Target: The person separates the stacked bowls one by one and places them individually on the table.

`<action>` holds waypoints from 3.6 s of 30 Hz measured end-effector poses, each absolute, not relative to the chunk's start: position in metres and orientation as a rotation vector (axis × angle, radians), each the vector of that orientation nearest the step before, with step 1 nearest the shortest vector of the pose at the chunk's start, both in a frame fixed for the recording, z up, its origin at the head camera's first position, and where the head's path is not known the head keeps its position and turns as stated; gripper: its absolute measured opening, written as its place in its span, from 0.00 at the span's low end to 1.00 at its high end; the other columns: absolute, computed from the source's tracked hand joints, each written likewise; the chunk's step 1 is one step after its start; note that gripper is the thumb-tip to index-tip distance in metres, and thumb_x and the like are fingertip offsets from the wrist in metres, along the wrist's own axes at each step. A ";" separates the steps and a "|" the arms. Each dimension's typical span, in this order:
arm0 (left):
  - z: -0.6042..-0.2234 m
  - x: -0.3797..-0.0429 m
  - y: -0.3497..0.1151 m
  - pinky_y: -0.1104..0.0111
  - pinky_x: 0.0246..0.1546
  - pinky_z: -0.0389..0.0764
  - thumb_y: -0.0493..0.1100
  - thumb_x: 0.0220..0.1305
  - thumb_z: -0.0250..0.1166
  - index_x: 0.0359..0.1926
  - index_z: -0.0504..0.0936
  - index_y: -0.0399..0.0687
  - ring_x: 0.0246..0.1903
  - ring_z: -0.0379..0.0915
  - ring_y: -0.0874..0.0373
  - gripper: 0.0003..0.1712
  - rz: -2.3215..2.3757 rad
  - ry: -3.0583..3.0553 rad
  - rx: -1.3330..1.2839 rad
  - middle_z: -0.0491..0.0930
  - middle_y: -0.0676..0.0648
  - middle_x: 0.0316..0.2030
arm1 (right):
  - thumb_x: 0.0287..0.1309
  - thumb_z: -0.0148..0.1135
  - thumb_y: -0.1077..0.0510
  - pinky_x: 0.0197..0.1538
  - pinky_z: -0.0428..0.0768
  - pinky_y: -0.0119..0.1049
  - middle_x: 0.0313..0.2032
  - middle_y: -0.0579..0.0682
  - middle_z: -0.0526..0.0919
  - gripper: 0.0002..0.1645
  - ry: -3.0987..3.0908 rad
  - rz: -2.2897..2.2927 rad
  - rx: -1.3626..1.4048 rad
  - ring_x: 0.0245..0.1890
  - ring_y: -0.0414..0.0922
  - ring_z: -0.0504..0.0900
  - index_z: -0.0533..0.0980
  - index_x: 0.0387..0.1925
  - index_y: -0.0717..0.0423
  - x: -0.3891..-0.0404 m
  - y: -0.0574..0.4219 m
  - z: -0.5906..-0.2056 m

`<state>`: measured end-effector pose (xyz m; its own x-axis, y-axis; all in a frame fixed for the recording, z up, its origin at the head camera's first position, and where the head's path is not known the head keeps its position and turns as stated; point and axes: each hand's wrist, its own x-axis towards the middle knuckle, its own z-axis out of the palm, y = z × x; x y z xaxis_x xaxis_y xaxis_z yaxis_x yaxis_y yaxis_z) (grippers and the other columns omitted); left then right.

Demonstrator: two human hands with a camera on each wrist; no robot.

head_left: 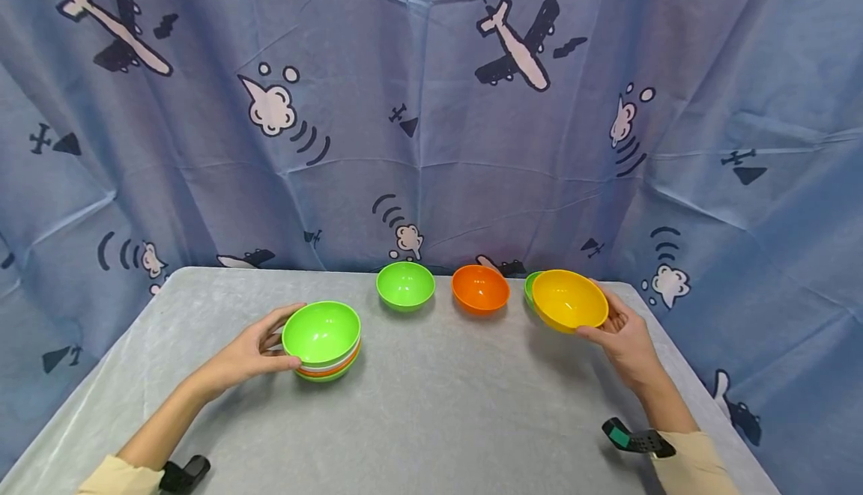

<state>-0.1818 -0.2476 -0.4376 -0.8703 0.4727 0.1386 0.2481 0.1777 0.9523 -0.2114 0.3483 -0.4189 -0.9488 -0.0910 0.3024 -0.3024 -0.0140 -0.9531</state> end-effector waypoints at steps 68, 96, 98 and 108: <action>-0.437 -0.181 -0.247 0.67 0.56 0.77 0.33 0.64 0.71 0.78 0.53 0.34 0.67 0.58 0.29 0.48 1.754 2.267 0.709 0.52 0.30 0.75 | 0.54 0.77 0.42 0.72 0.56 0.45 0.79 0.59 0.44 0.69 -2.413 1.698 -0.493 0.77 0.57 0.47 0.42 0.81 0.57 -0.245 0.445 -0.466; -0.442 -0.183 -0.249 0.60 0.57 0.77 0.32 0.60 0.74 0.78 0.52 0.34 0.69 0.54 0.29 0.52 1.786 2.220 0.720 0.53 0.29 0.74 | 0.64 0.69 0.44 0.61 0.66 0.21 0.74 0.56 0.62 0.47 -2.499 1.326 -0.157 0.73 0.49 0.62 0.62 0.77 0.56 -0.233 0.444 -0.396; -0.442 -0.183 -0.249 0.59 0.57 0.77 0.32 0.60 0.74 0.78 0.52 0.34 0.69 0.54 0.29 0.52 1.786 2.222 0.721 0.53 0.29 0.74 | 0.63 0.70 0.45 0.57 0.69 0.19 0.72 0.56 0.67 0.45 -2.472 1.311 -0.141 0.70 0.48 0.66 0.65 0.75 0.56 -0.234 0.440 -0.393; -0.441 -0.184 -0.248 0.60 0.57 0.77 0.32 0.59 0.75 0.78 0.53 0.34 0.68 0.56 0.28 0.53 1.772 2.231 0.704 0.54 0.29 0.73 | 0.64 0.71 0.52 0.49 0.75 0.18 0.63 0.59 0.75 0.37 -2.478 1.331 0.106 0.58 0.41 0.78 0.70 0.69 0.64 -0.248 0.420 -0.390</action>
<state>-0.1840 -0.2481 -0.4414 -0.8649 0.4847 0.1305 0.2367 0.1646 0.9575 -0.2481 0.4195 -0.3898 -0.9445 0.0872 0.3167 -0.2159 0.5617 -0.7987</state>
